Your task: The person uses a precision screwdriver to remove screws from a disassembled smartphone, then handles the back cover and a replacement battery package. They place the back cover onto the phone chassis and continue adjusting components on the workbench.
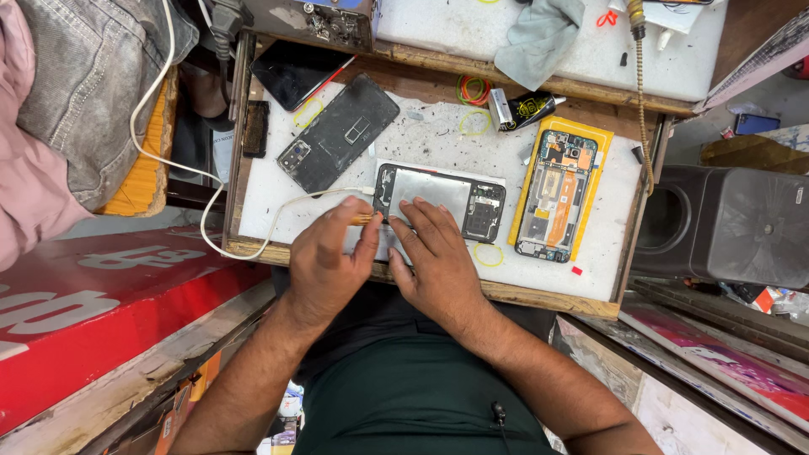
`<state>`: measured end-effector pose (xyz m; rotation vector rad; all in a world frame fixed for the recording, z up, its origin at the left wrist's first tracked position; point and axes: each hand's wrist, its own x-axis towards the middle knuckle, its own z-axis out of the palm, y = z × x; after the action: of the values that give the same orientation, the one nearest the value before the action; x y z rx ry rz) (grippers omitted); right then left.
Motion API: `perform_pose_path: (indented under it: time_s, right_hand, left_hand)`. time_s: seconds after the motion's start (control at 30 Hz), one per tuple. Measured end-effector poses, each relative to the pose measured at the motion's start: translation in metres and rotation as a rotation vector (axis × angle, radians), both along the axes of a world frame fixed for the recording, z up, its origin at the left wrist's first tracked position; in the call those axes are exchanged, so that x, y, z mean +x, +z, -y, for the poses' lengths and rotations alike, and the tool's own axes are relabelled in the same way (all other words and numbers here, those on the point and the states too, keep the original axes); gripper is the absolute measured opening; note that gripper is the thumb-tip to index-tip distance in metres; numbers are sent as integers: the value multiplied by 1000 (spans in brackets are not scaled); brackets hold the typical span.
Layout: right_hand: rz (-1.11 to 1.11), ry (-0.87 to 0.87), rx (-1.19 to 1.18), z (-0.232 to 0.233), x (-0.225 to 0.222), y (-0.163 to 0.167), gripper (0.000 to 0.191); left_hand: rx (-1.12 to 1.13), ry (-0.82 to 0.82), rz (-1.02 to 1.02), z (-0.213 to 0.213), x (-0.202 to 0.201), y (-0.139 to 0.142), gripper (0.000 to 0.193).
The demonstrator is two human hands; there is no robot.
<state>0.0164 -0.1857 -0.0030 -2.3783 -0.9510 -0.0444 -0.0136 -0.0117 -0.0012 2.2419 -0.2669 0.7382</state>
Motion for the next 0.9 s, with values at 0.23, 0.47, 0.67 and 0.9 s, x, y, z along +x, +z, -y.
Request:
perform_pose_path:
  time_s: [0.23, 0.47, 0.67, 0.9]
  right_hand:
    - [-36, -3, -14, 2, 1, 1, 46]
    - [-21, 23, -76, 5, 0, 0, 50]
    - [-36, 30, -114, 8, -1, -1, 51]
    - [-51, 27, -101, 10, -2, -2, 51]
  left_hand:
    - [68, -198, -25, -6, 10, 30, 64]
    - [-123, -254, -260, -16, 12, 27, 54]
    - [-74, -239, -100, -15, 11, 24, 52]
    - [97, -68, 1, -14, 11, 22, 43]
